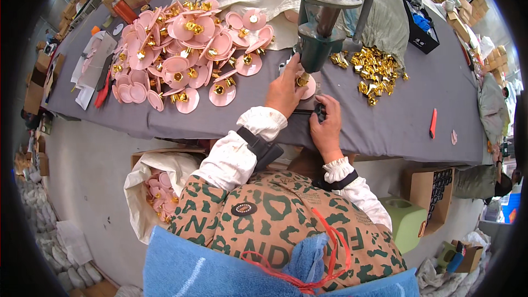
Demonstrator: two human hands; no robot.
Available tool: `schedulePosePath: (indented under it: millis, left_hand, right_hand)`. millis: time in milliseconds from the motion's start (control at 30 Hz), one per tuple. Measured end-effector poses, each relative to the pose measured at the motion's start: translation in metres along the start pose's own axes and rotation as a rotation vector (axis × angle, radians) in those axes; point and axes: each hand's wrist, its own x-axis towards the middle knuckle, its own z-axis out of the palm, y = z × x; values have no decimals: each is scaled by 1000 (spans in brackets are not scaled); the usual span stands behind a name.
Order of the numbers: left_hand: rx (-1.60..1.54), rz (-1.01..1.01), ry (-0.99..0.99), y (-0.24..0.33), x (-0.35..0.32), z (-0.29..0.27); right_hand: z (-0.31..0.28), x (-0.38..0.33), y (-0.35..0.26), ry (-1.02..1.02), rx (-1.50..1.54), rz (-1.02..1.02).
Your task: Assembling pink petal-shaped plastic components with gold center pieces using hands and a manual press machine.
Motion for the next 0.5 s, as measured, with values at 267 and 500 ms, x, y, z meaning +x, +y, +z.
schedulePosePath:
  millis: [267,500]
  left_hand:
    - [35,103,110,-36,-8,21]
    - [-262,-64,110,-43,-18,22]
  right_hand:
    - [-80,105,-34,328,364,-112]
    - [-121,283,-130,30,-167,-773]
